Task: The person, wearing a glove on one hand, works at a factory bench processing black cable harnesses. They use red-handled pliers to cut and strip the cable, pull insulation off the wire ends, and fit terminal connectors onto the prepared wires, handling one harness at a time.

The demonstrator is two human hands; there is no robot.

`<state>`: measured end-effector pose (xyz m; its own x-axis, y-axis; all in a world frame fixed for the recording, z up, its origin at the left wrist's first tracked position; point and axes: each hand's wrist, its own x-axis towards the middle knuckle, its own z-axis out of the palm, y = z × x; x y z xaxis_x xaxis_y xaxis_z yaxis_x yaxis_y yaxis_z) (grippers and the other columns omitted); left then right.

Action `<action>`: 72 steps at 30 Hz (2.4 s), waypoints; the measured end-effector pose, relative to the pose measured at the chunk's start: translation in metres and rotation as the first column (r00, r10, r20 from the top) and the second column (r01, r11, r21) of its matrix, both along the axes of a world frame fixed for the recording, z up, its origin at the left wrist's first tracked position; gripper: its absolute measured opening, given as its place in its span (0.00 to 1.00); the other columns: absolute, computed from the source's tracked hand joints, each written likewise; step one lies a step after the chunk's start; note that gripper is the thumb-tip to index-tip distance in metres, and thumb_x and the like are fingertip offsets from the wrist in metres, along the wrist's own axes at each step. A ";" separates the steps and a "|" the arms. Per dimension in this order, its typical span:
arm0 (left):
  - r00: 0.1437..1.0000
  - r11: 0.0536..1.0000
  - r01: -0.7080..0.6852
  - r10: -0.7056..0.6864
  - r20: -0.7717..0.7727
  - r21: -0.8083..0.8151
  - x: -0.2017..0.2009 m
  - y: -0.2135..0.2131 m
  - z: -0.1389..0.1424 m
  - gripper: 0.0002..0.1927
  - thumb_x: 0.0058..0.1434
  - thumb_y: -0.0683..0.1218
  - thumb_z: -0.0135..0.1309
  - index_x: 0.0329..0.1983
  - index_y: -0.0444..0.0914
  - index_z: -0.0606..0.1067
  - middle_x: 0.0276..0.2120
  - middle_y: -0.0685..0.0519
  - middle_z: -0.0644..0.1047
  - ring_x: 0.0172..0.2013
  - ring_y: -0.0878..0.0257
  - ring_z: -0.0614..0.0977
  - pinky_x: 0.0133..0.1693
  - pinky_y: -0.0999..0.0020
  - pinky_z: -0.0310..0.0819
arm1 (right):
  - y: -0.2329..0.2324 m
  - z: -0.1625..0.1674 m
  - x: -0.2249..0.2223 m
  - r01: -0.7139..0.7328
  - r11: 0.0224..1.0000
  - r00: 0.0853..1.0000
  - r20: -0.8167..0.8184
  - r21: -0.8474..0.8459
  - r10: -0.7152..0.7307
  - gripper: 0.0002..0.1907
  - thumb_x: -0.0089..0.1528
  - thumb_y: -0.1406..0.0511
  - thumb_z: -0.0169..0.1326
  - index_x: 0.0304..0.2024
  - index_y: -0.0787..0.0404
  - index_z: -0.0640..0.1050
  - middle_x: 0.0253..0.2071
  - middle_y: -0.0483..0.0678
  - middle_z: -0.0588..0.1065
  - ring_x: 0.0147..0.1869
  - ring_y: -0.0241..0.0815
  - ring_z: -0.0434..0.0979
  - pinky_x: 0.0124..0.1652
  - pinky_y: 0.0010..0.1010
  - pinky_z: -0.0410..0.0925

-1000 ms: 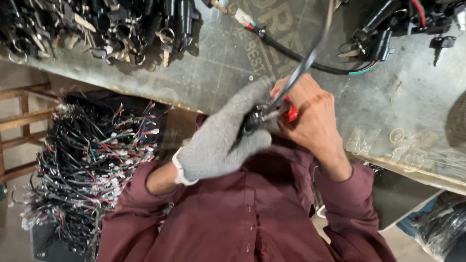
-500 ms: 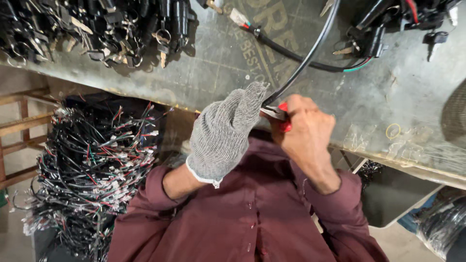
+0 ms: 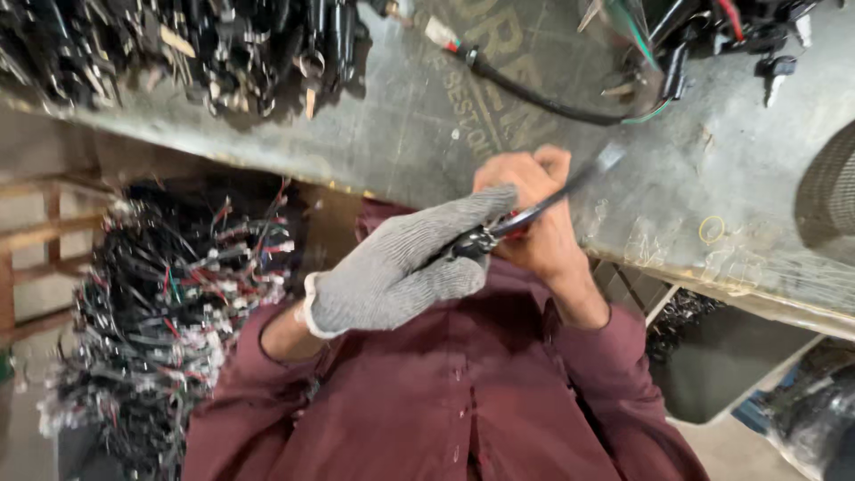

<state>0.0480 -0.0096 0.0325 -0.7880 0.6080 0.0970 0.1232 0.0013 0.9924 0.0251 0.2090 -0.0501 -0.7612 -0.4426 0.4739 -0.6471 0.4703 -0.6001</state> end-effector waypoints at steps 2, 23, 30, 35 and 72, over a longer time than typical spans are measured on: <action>0.955 0.998 0.052 -0.038 0.294 -0.040 0.000 -0.003 0.001 0.32 0.71 0.44 0.55 0.76 0.36 0.60 0.48 0.47 0.76 0.45 0.62 0.77 0.54 0.65 0.76 | 0.003 -0.012 -0.005 -0.068 0.987 0.969 0.226 -0.145 0.100 0.14 0.51 0.69 0.65 0.34 0.61 0.73 0.35 0.50 0.74 0.41 0.53 0.76 0.40 0.43 0.67; 0.339 0.012 -0.933 0.364 -0.867 -0.360 -0.097 -0.132 -0.003 0.27 0.75 0.47 0.59 0.72 0.40 0.63 0.61 0.44 0.73 0.60 0.49 0.76 0.62 0.55 0.72 | 0.046 0.023 -0.034 0.322 0.819 0.938 -0.045 0.476 -0.343 0.21 0.63 0.64 0.63 0.58 0.59 0.77 0.57 0.51 0.73 0.62 0.54 0.71 0.59 0.46 0.64; 0.776 0.619 -0.581 0.228 -0.588 -0.528 -0.070 -0.019 -0.031 0.32 0.70 0.53 0.61 0.73 0.38 0.66 0.68 0.41 0.70 0.65 0.43 0.73 0.64 0.49 0.64 | 0.066 0.010 -0.053 0.411 0.838 0.906 -0.060 0.359 -0.419 0.07 0.67 0.70 0.56 0.47 0.62 0.73 0.47 0.48 0.76 0.53 0.50 0.77 0.52 0.39 0.67; 0.846 0.811 -0.467 0.293 -0.444 -0.354 -0.057 0.050 -0.006 0.32 0.63 0.55 0.61 0.68 0.42 0.70 0.63 0.44 0.72 0.64 0.43 0.72 0.65 0.52 0.64 | 0.058 0.054 -0.017 0.536 0.659 0.805 0.555 -0.527 -0.212 0.10 0.80 0.63 0.44 0.54 0.65 0.67 0.29 0.46 0.66 0.31 0.38 0.64 0.35 0.31 0.61; 0.938 0.990 -0.071 0.109 -0.329 0.125 -0.010 0.086 -0.002 0.10 0.75 0.44 0.46 0.53 0.34 0.72 0.45 0.44 0.77 0.44 0.46 0.80 0.45 0.55 0.75 | 0.034 0.162 -0.012 0.051 0.565 0.829 0.350 -0.824 0.436 0.24 0.74 0.47 0.41 0.45 0.56 0.76 0.41 0.45 0.77 0.47 0.45 0.77 0.54 0.43 0.66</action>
